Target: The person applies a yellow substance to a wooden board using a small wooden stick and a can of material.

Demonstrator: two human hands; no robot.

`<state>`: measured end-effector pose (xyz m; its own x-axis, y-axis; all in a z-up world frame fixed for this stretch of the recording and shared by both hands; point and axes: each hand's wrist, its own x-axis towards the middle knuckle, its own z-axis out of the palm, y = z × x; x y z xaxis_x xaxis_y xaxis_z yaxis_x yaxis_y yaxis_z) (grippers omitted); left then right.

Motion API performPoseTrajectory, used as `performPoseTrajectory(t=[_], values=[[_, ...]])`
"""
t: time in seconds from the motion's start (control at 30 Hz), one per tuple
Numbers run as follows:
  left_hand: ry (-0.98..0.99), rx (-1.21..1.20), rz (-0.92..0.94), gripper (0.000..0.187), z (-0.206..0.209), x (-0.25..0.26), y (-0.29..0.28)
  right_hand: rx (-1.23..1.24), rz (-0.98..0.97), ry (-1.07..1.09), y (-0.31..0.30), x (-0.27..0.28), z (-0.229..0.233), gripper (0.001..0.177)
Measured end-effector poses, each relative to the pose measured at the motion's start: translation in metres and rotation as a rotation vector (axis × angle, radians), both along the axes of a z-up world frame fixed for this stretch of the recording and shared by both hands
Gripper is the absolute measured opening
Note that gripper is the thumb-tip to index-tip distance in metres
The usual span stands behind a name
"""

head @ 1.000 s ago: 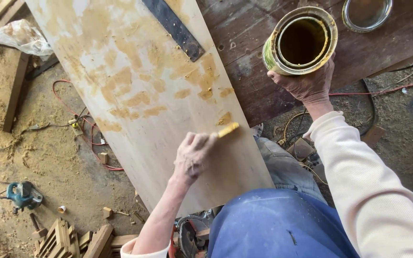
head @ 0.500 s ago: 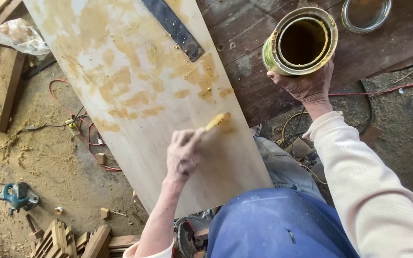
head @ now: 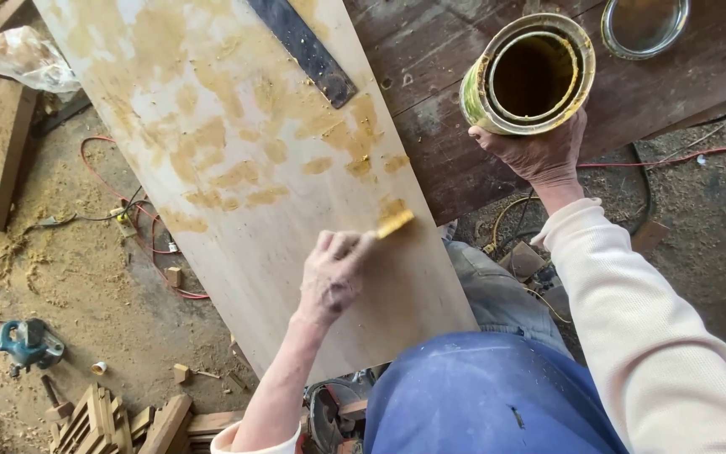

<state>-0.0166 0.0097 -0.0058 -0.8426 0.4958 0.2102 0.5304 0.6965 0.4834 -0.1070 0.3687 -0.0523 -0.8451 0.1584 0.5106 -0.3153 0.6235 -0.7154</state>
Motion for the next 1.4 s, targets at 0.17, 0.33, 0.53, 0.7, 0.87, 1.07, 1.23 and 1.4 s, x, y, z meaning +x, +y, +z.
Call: performPoseTrajectory(t=[0.17,0.33,0.53,0.7,0.87,1.07,1.23,1.4], values=[[0.04,0.034,-0.039,0.034,-0.012,0.0,0.006,0.088,-0.044,-0.014,-0.003,0.005,0.005,0.089],[0.144,-0.017,-0.062,0.038,-0.026,0.007,0.005,0.106,-0.013,0.036,0.001,0.002,-0.001,0.085],[0.068,0.028,-0.069,0.034,-0.016,-0.011,0.003,0.016,-0.001,0.036,-0.001,-0.002,0.007,0.085],[0.045,0.059,-0.06,0.028,0.005,-0.013,0.014,0.071,-0.02,0.03,-0.002,-0.001,0.002,0.087],[-0.005,0.074,-0.03,0.027,0.01,-0.027,0.019,-0.024,0.0,-0.036,0.002,0.006,-0.007,0.088],[-0.158,0.092,-0.094,0.024,0.023,-0.017,0.026,0.123,-0.018,-0.027,0.003,0.007,-0.012,0.09],[-0.034,0.148,0.072,0.028,0.013,-0.03,0.002,0.136,-0.023,0.007,0.004,0.005,-0.013,0.095],[0.212,-0.062,0.067,0.04,-0.017,-0.021,-0.006,0.053,-0.007,-0.019,-0.002,0.009,-0.006,0.091]])
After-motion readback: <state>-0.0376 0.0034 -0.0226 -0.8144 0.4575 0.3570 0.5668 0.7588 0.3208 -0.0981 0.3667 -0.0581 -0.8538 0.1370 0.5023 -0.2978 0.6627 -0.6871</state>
